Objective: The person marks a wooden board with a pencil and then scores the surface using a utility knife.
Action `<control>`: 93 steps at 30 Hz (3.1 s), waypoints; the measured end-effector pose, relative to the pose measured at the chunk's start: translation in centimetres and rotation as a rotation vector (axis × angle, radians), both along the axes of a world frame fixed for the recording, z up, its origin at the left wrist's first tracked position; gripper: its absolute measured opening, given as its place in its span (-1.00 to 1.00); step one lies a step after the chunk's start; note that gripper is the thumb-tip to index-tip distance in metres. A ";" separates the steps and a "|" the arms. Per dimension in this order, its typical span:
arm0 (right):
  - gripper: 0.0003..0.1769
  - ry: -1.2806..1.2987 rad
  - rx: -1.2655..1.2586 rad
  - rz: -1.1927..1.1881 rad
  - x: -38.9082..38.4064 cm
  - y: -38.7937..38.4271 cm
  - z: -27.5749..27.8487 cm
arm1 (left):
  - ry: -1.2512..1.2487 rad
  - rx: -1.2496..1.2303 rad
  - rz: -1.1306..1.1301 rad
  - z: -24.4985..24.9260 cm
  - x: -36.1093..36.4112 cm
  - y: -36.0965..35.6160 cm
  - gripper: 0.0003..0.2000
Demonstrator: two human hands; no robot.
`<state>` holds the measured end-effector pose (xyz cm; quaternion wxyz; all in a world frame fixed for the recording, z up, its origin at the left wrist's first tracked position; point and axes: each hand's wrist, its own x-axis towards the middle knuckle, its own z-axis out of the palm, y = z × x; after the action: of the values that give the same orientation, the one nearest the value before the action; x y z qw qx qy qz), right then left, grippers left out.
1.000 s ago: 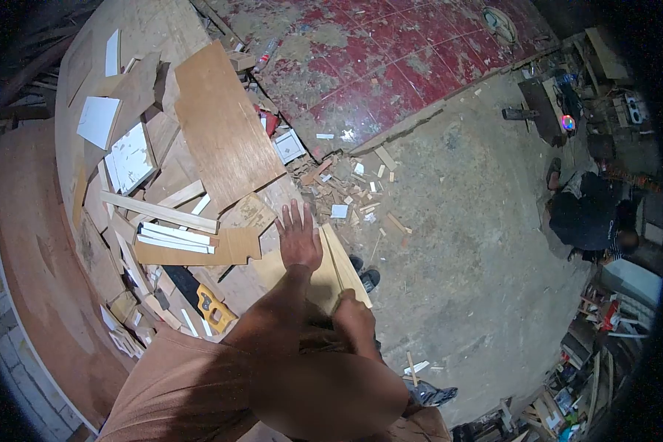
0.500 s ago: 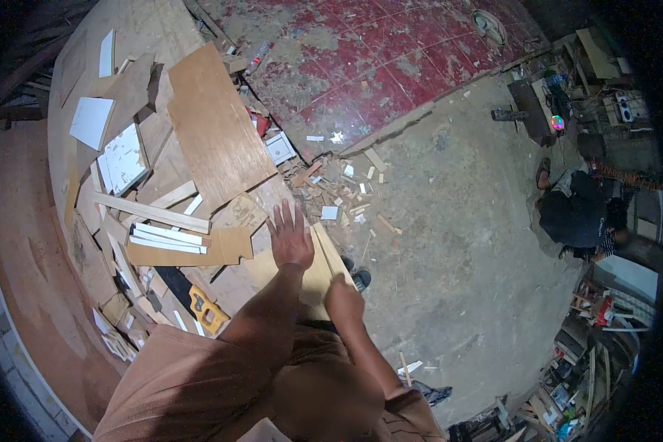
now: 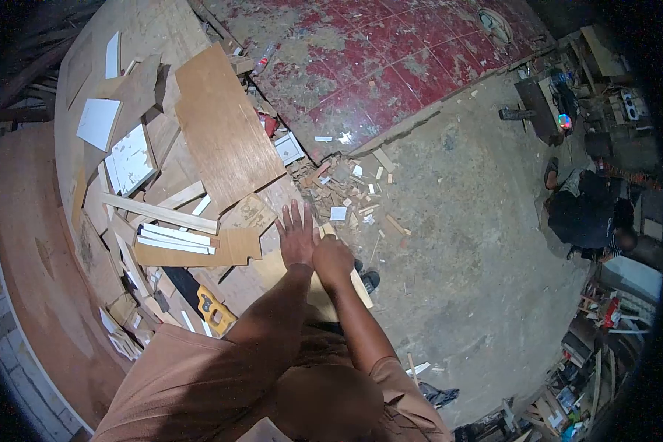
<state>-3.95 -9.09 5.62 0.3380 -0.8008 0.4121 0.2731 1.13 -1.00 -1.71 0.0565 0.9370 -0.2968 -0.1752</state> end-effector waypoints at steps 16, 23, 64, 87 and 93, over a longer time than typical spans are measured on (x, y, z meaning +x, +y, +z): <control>-0.77 -0.054 -0.046 0.092 -7.2 1.0 1.2 | 0.001 0.042 -0.001 1.3 -0.1 -0.4 -0.37; -0.76 -0.101 -0.092 -0.005 -3.9 1.1 -2.0 | -0.019 0.032 0.002 1.0 -0.2 -0.4 -0.36; -0.81 -0.093 -0.027 0.019 -11.2 0.9 3.8 | -0.058 -0.027 -0.003 0.9 -0.4 -0.3 -0.39; -0.83 -0.093 -0.210 0.223 -8.2 2.9 0.6 | -0.034 0.091 0.004 1.0 -0.4 -0.6 -0.36; -0.80 0.010 -0.065 0.190 -9.5 1.1 8.6 | -0.036 0.008 -0.016 1.1 -0.3 -0.6 -0.40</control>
<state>-13.49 -8.01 14.24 0.2823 -0.8456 0.3444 0.2944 0.87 -1.59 -0.58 0.0461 0.9378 -0.3047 -0.1599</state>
